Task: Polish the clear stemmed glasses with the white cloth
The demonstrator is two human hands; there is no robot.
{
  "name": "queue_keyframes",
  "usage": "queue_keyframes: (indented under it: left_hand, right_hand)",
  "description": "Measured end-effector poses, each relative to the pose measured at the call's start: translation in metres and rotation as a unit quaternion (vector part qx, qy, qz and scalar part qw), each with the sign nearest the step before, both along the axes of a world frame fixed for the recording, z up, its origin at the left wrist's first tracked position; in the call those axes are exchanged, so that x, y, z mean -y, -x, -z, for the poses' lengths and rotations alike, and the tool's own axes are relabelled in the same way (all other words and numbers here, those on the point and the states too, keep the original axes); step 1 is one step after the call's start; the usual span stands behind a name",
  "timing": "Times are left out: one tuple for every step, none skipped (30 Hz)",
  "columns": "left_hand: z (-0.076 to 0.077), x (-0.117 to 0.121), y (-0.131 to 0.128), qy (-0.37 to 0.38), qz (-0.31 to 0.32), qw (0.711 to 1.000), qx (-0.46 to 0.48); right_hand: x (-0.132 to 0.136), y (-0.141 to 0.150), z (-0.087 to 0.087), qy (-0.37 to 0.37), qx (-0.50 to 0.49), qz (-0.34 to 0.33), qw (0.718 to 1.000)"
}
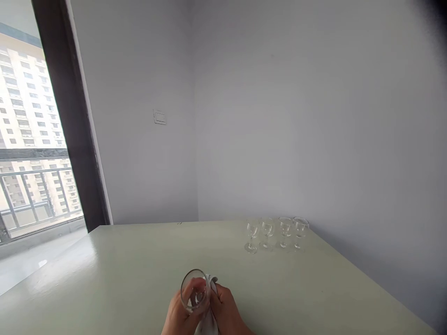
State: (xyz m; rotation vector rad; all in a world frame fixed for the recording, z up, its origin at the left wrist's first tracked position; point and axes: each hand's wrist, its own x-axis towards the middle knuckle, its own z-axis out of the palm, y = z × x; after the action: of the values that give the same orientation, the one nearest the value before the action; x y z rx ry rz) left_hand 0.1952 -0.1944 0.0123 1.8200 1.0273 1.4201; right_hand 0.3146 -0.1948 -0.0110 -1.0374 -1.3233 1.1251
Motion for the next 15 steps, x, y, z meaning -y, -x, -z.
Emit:
queue_keyframes:
  left_hand:
    - [0.001,-0.001,0.0,-0.014,0.016,1.0,-0.001]
    - [0.002,-0.001,-0.001,-0.024,0.024,0.999,0.0]
    - [0.003,-0.002,-0.001,-0.025,0.022,0.999,0.006]
    - [0.004,-0.003,-0.001,-0.018,0.013,1.0,0.016]
    - [0.004,-0.004,0.0,-0.001,-0.001,1.0,0.03]
    - [0.005,-0.006,0.001,0.022,-0.018,0.999,0.046]
    - [0.005,-0.008,0.003,0.049,-0.034,0.996,0.063]
    - [0.005,-0.01,0.005,0.076,-0.048,0.993,0.079]
    - [0.004,-0.013,0.007,0.102,-0.057,0.989,0.091]
    - [0.003,-0.014,0.009,0.122,-0.06,0.986,0.098]
    - [0.003,-0.016,0.011,0.133,-0.058,0.984,0.101]
    - [0.002,-0.017,0.012,0.136,-0.057,0.984,0.101]
    - [0.001,-0.017,0.012,0.133,-0.061,0.984,0.101]
    - [0.001,-0.017,0.011,0.127,-0.072,0.984,0.099]
    - [0.0,-0.017,0.01,0.12,-0.088,0.984,0.097]
  right_hand:
    - [-0.001,-0.001,0.002,-0.01,0.015,0.006,1.0]
    - [-0.002,-0.003,0.002,-0.018,0.032,0.018,0.999]
    - [-0.002,-0.005,0.003,-0.023,0.053,0.035,0.998]
    - [-0.002,-0.007,0.002,-0.026,0.077,0.055,0.995]
    - [-0.001,-0.01,0.001,-0.03,0.106,0.07,0.991]
    - [0.0,-0.011,0.0,-0.034,0.137,0.077,0.987]
    - [0.002,-0.013,-0.002,-0.041,0.166,0.074,0.982]
    - [0.003,-0.014,-0.003,-0.053,0.19,0.062,0.978]
    - [0.004,-0.014,-0.003,-0.071,0.206,0.046,0.975]
    - [0.005,-0.014,-0.003,-0.091,0.217,0.03,0.971]
    - [0.004,-0.013,-0.001,-0.112,0.227,0.02,0.967]
    - [0.004,-0.012,0.002,-0.127,0.243,0.016,0.962]
    - [0.002,-0.01,0.005,-0.137,0.266,0.017,0.954]
    - [0.0,-0.008,0.009,-0.138,0.296,0.022,0.945]
    - [-0.001,-0.006,0.013,-0.134,0.325,0.031,0.935]
